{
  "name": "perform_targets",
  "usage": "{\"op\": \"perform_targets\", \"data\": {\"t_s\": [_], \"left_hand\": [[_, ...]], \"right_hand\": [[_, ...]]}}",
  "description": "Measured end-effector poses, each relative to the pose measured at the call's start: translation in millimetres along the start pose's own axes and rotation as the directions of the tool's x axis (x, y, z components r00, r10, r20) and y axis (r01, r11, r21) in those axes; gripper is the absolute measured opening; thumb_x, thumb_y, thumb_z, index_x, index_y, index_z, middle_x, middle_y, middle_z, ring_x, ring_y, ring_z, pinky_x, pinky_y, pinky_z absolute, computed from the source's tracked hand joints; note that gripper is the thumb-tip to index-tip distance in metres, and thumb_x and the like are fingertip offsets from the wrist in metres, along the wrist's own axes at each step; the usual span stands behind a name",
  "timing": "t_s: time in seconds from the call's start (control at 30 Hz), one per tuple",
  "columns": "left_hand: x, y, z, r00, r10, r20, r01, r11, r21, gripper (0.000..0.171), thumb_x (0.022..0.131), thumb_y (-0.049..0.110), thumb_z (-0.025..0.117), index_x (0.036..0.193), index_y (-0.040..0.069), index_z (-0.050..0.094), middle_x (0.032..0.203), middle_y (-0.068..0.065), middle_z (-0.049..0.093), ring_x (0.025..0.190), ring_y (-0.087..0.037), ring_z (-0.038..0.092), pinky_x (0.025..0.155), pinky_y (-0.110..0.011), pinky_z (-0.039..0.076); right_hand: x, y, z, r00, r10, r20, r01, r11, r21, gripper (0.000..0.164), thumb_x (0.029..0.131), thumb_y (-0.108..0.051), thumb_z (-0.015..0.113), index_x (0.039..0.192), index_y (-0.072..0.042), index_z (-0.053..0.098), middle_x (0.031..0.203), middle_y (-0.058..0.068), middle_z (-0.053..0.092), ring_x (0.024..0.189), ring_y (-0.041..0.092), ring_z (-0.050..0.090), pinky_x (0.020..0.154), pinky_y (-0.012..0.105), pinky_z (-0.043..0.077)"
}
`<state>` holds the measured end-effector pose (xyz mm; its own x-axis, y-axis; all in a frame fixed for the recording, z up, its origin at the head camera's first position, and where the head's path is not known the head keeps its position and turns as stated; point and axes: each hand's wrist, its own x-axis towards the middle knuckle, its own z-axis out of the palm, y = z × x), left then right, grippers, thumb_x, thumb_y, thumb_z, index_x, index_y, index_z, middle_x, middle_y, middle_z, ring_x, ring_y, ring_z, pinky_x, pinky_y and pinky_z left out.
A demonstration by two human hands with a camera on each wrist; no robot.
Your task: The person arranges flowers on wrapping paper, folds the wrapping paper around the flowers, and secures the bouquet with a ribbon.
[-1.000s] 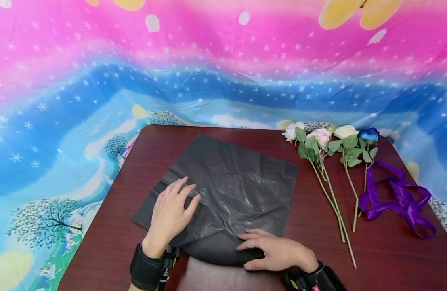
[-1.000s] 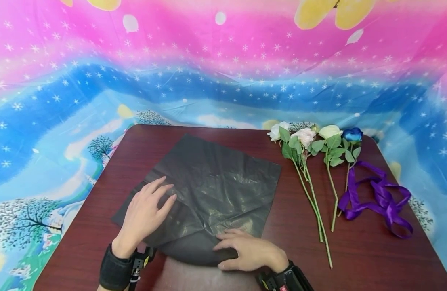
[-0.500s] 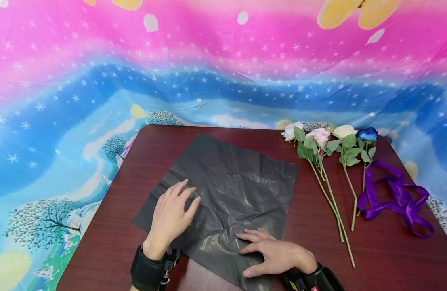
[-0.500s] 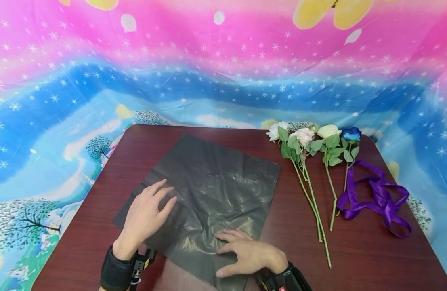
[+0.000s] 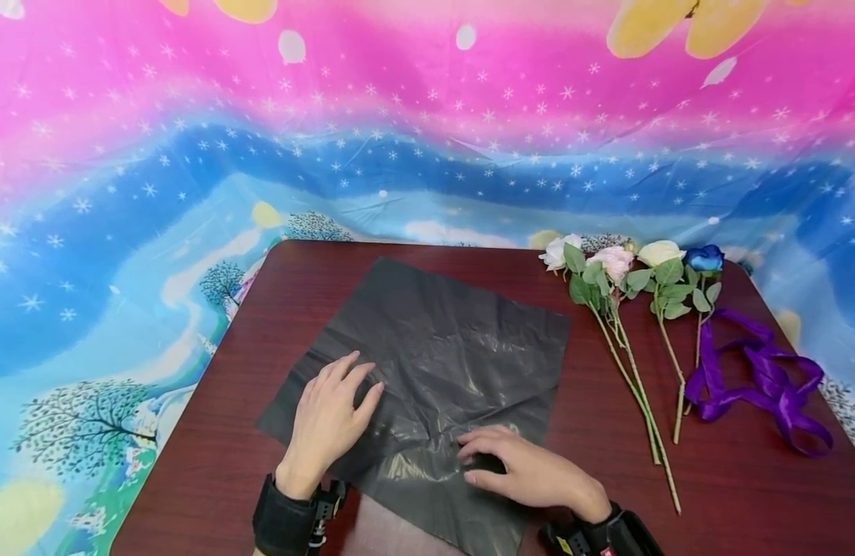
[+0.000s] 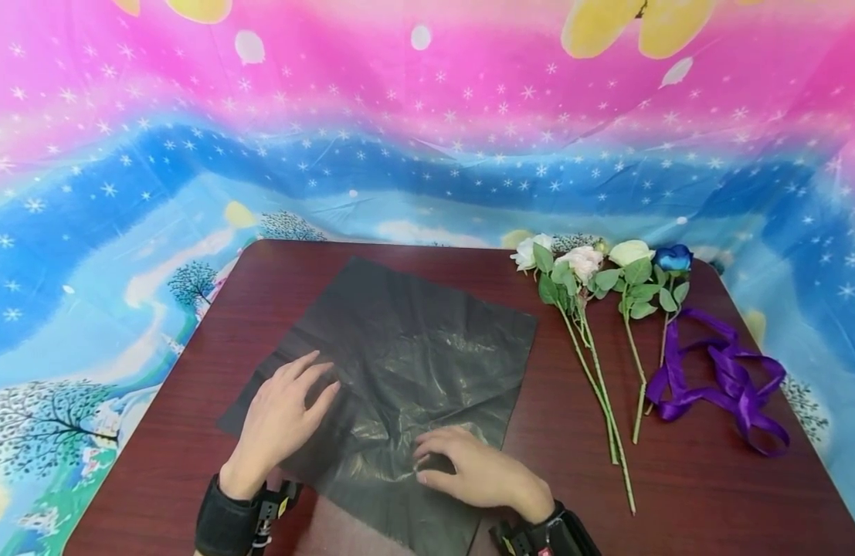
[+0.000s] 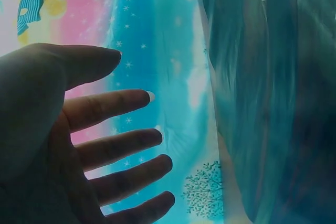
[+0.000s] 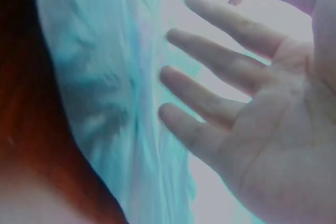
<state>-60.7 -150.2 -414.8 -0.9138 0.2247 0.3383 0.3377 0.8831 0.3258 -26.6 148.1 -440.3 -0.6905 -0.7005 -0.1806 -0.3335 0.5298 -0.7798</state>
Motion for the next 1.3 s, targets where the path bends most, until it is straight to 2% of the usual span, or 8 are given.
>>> {"op": "perform_targets", "data": {"t_s": [0.13,0.3,0.5,0.73,1.0,1.3], "left_hand": [[-0.7,-1.9,1.2,1.000,-0.020,0.009,0.020,1.000,0.003,0.035,0.091,0.033,0.065,0.119,0.011,0.067,0.132,-0.015,0.055,0.117,-0.034,0.051,0.090,-0.055,0.042],[-1.2,-4.8,3.2,0.999,-0.039,0.014,0.039,0.999,0.001,0.037,0.091,0.032,0.065,0.121,0.011,0.066,0.132,-0.015,0.054,0.117,-0.035,0.051,0.090,-0.055,0.042],[-4.7,-9.3,6.6,0.997,-0.068,0.024,0.069,0.998,-0.007,0.039,0.091,0.031,0.065,0.124,0.011,0.064,0.133,-0.017,0.053,0.117,-0.037,0.051,0.088,-0.057,0.043],[-14.6,-14.1,13.8,0.990,-0.125,0.067,0.125,0.992,-0.004,0.043,0.091,0.031,0.066,0.128,0.010,0.061,0.135,-0.020,0.050,0.119,-0.039,0.048,0.087,-0.058,0.042],[-23.1,-19.1,20.8,0.970,-0.222,0.102,0.220,0.975,0.026,0.049,0.090,0.031,0.067,0.132,0.008,0.056,0.137,-0.024,0.045,0.121,-0.042,0.045,0.085,-0.059,0.043],[-28.0,-26.1,27.9,0.942,-0.314,0.114,0.315,0.949,0.013,0.053,0.090,0.030,0.067,0.135,0.006,0.053,0.143,-0.030,0.034,0.131,-0.047,0.030,0.092,-0.063,0.035]], "right_hand": [[4.0,1.3,-12.5,0.999,-0.008,-0.054,0.008,1.000,-0.003,0.045,0.096,-0.050,0.049,0.126,-0.018,0.059,0.140,-0.002,0.047,0.131,0.019,0.038,0.105,0.045,0.031],[10.5,5.9,-29.6,0.994,-0.037,-0.103,0.034,0.999,-0.030,0.044,0.096,-0.046,0.052,0.127,-0.016,0.059,0.142,-0.001,0.045,0.134,0.021,0.034,0.104,0.047,0.032],[15.9,15.5,-45.9,0.992,-0.028,-0.119,0.022,0.998,-0.058,0.045,0.096,-0.044,0.054,0.129,-0.014,0.058,0.144,0.002,0.043,0.135,0.024,0.032,0.103,0.048,0.033],[19.1,29.9,-51.0,0.992,0.019,-0.123,-0.031,0.995,-0.097,0.047,0.096,-0.042,0.055,0.133,-0.013,0.055,0.146,0.004,0.040,0.137,0.027,0.028,0.104,0.049,0.032],[24.7,34.4,-59.5,0.997,0.023,-0.067,-0.036,0.982,-0.185,0.055,0.097,-0.043,0.053,0.139,-0.008,0.048,0.150,0.014,0.033,0.138,0.038,0.022,0.104,0.056,0.027],[32.4,46.3,-67.7,0.991,0.066,-0.117,-0.096,0.957,-0.273,0.062,0.094,-0.037,0.061,0.146,-0.011,0.040,0.153,0.020,0.023,0.138,0.044,0.018,0.102,0.062,0.025]]}}
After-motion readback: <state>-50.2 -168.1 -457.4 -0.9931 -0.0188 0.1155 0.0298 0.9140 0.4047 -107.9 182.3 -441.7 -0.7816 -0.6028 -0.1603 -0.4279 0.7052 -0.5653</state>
